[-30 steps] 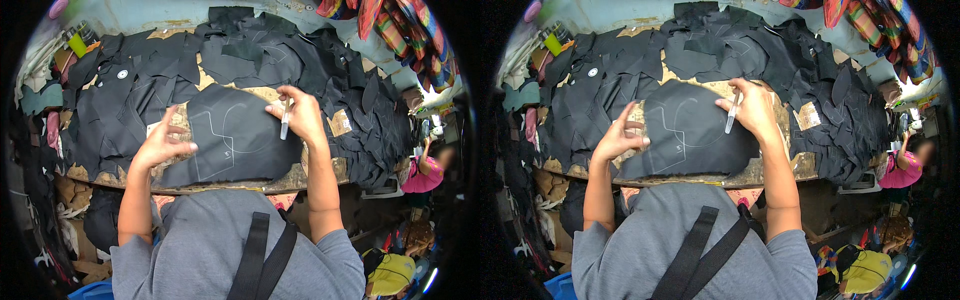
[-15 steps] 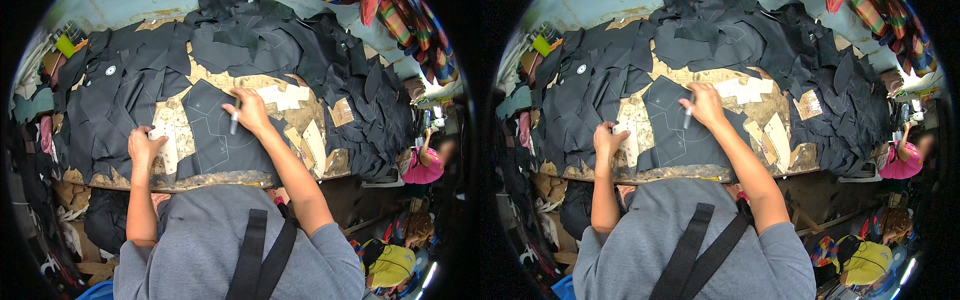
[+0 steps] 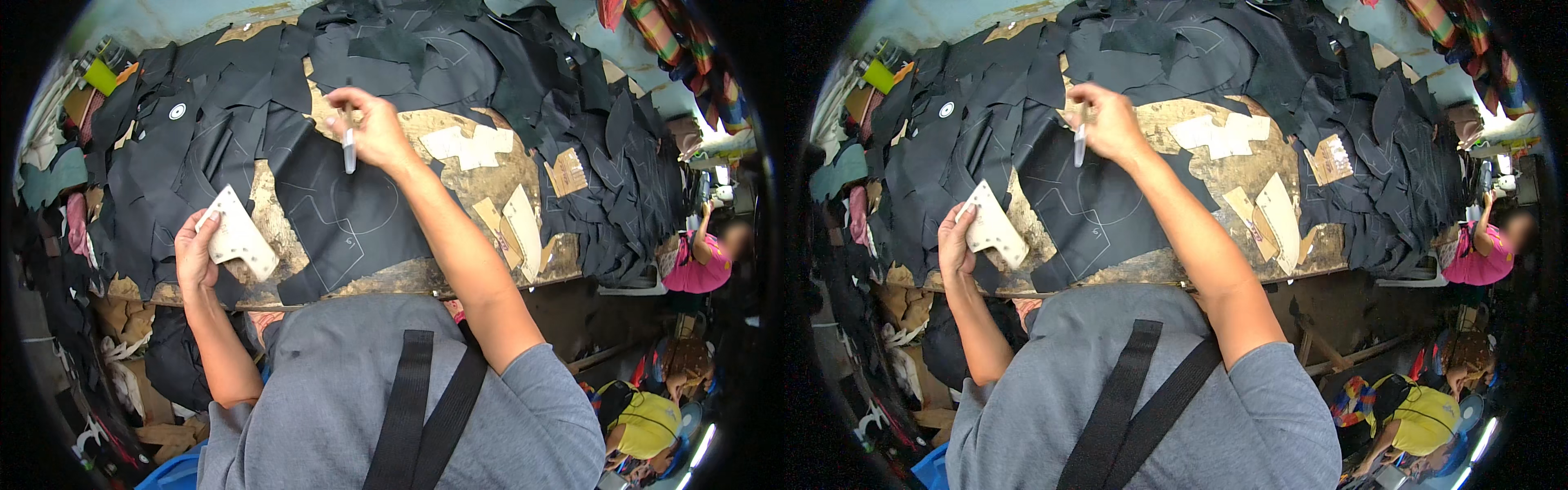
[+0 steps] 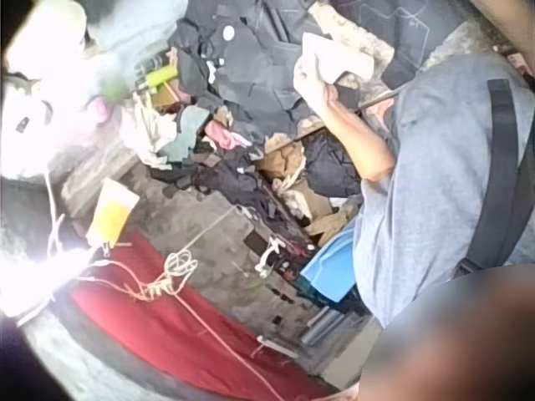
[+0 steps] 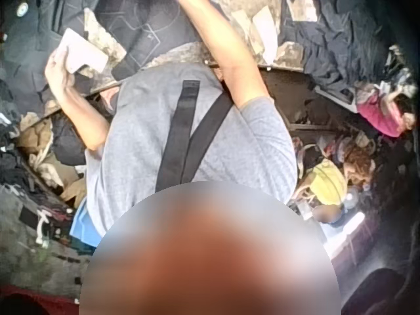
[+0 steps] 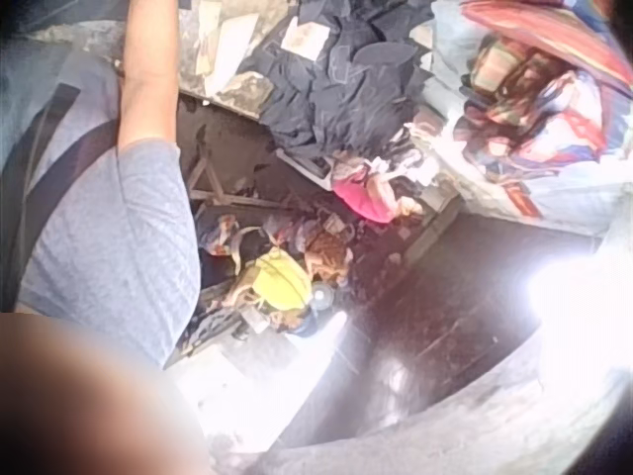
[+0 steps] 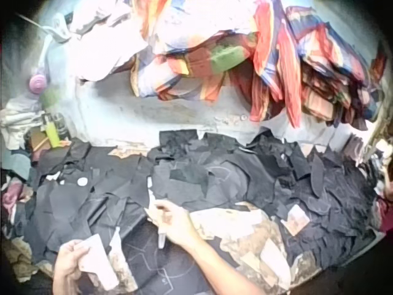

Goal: The person uses a small cardboard template and a white marker to trace outlines onto black fabric pieces on a worktable. They repeatedly reposition the template, trace edges, and move marked pieces aside while continuing the process.

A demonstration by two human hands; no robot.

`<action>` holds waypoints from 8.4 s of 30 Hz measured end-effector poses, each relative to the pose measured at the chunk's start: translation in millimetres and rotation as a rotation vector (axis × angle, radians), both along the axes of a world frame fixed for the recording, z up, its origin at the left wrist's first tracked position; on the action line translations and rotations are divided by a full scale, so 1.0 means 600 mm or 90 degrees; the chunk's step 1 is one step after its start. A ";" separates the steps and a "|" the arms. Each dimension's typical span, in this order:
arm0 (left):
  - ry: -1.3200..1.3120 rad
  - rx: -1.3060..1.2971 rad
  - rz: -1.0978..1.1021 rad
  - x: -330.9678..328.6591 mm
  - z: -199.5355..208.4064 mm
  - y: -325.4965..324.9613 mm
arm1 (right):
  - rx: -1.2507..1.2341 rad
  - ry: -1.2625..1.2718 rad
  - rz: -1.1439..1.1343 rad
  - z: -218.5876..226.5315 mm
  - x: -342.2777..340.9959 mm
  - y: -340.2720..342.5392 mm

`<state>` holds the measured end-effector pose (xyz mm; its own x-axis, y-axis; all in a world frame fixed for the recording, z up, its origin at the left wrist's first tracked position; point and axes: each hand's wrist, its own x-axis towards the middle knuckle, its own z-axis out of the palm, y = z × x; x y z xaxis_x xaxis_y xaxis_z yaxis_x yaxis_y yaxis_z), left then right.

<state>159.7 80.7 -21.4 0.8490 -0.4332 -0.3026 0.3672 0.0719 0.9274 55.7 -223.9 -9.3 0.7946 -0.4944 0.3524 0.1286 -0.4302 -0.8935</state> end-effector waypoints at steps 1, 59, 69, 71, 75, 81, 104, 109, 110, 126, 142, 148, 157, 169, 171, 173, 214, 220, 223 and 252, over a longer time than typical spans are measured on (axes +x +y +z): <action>0.029 -0.004 0.047 -0.003 -0.002 -0.008 | 0.046 0.070 -0.038 0.009 -0.011 -0.007; -0.735 0.139 -0.444 -0.238 -0.032 -0.151 | -0.307 0.160 -0.118 -0.087 -0.369 0.056; -0.732 0.196 -0.492 -0.237 -0.038 -0.159 | -0.156 0.147 -0.371 -0.080 -0.369 0.040; -0.788 0.227 -0.505 -0.234 -0.041 -0.168 | -0.110 0.120 -0.384 -0.080 -0.366 0.028; -0.843 0.338 -0.539 -0.203 -0.047 -0.217 | -0.075 0.164 -0.483 -0.065 -0.357 0.003; -0.846 0.510 -0.520 -0.090 -0.011 -0.327 | -0.283 0.169 -0.297 -0.043 -0.310 0.004; -0.991 0.290 -0.162 -0.187 -0.060 -0.022 | -0.262 0.030 0.215 -0.047 -0.328 0.151; -0.920 0.381 -0.067 -0.185 -0.055 -0.011 | -0.308 0.009 0.200 -0.038 -0.328 0.155; -0.910 0.360 -0.015 -0.181 -0.054 -0.010 | -0.312 0.005 0.200 -0.036 -0.327 0.156; 0.312 -0.221 -0.222 -0.228 -0.003 -0.049 | -0.363 -0.139 0.272 0.011 -0.288 0.180; 0.210 -0.619 -0.353 -0.152 0.189 -0.121 | -0.584 -0.291 0.046 0.172 -0.274 0.106; 0.009 -0.465 -0.248 -0.150 0.209 -0.116 | -0.596 -0.266 0.031 0.190 -0.276 0.087; -0.211 -0.608 -0.245 -0.114 0.197 -0.107 | -0.626 -0.277 -0.017 0.182 -0.278 0.088; -0.183 -0.525 -0.017 -0.119 0.186 -0.063 | -0.323 -0.307 0.115 0.201 -0.295 0.096; -0.279 -0.500 -0.012 -0.123 0.192 -0.061 | -0.344 -0.313 0.125 0.215 -0.301 0.098; -0.451 -0.591 0.040 -0.130 0.201 -0.074 | -0.279 -0.339 0.135 0.225 -0.299 0.108; 0.213 -0.023 -0.141 0.006 -0.071 -0.074 | -0.195 0.378 -0.401 0.013 -0.305 -0.066; -0.238 0.212 -0.077 -0.042 -0.064 -0.091 | -0.317 0.380 -0.371 -0.039 -0.344 -0.063; -0.523 0.391 -0.045 -0.057 -0.056 -0.102 | -0.242 0.386 -0.402 -0.055 -0.339 -0.068; -0.060 -0.129 -0.228 -0.194 -0.006 -0.199 | 0.367 -0.032 -0.109 -0.039 -0.236 0.072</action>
<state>43.1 -38.9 -24.7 0.6534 -0.7492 -0.1088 0.3162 0.1395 0.9384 -85.6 -180.6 -32.7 0.6765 -0.7360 0.0246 0.1484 0.1035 -0.9835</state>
